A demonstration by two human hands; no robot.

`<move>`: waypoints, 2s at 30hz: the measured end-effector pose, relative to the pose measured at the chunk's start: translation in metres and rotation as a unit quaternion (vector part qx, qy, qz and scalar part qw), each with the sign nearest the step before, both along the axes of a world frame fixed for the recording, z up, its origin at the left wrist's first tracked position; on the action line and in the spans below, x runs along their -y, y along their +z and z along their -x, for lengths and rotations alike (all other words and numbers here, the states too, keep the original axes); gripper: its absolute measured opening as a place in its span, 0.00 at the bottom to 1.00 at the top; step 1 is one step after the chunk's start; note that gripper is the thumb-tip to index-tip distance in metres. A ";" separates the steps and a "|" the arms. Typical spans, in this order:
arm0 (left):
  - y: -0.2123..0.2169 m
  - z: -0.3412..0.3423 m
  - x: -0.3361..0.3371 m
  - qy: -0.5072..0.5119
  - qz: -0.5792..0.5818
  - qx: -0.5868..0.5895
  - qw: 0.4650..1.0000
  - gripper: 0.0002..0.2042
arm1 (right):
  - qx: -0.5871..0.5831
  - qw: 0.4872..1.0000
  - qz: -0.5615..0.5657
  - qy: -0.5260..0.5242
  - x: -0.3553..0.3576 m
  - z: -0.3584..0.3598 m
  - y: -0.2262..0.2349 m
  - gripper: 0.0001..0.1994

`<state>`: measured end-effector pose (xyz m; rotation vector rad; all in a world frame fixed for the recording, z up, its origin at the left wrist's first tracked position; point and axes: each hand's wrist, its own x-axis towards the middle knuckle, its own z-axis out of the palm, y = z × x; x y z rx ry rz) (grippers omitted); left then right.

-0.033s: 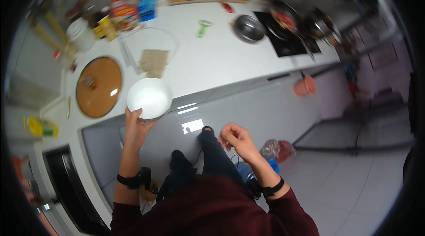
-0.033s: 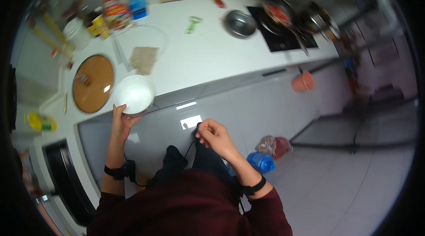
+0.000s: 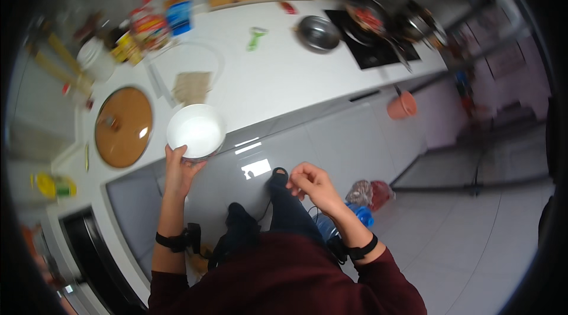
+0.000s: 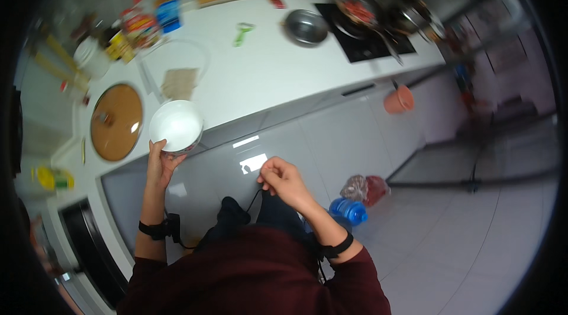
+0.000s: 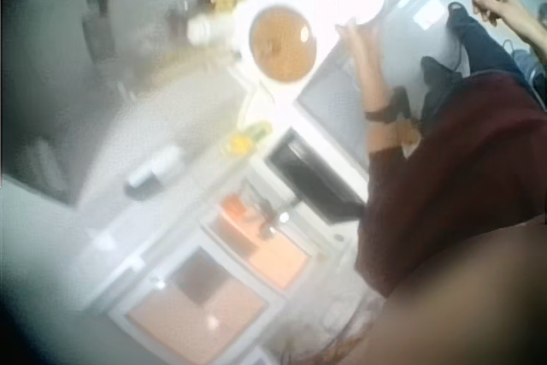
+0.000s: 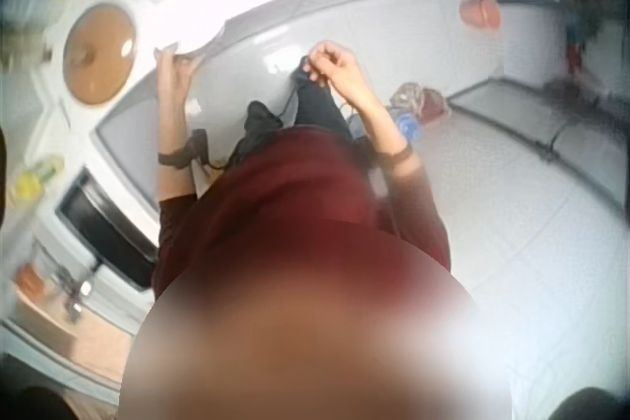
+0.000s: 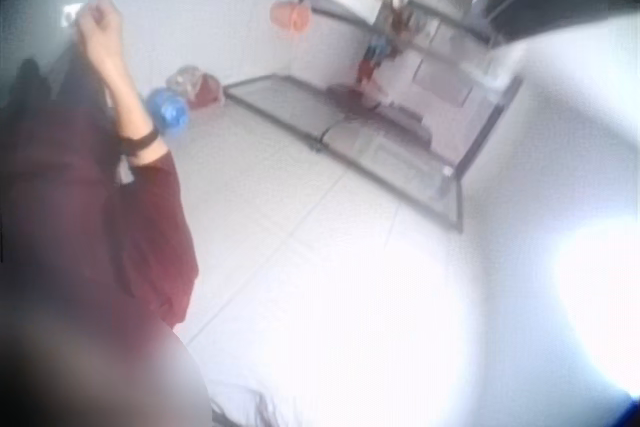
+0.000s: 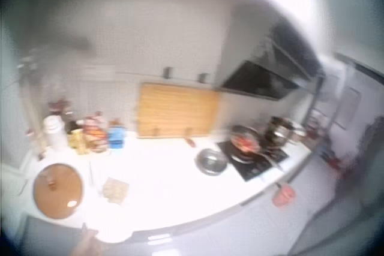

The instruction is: The person retrieves a white bowl from a drawer and places it on the counter. They then use a spatula to transfer cherry tomatoes from a frying pan on the stove into the bowl, repeating the action until the bowl is full.

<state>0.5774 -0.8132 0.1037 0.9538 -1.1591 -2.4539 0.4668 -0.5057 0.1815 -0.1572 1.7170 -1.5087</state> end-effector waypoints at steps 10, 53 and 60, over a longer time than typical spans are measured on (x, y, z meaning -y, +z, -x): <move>-0.040 0.250 -0.115 -0.064 -0.025 0.044 0.997 0.28 | -0.015 0.992 0.047 -0.113 -0.167 0.141 -0.015 0.05; -0.095 0.482 -0.281 0.013 -0.001 0.188 0.982 0.25 | -0.638 0.694 -0.317 0.104 -0.290 0.710 0.020 0.25; -0.099 0.484 -0.304 0.075 -0.022 0.182 0.980 0.31 | -0.560 0.695 -0.361 0.272 -0.276 0.750 -0.004 0.23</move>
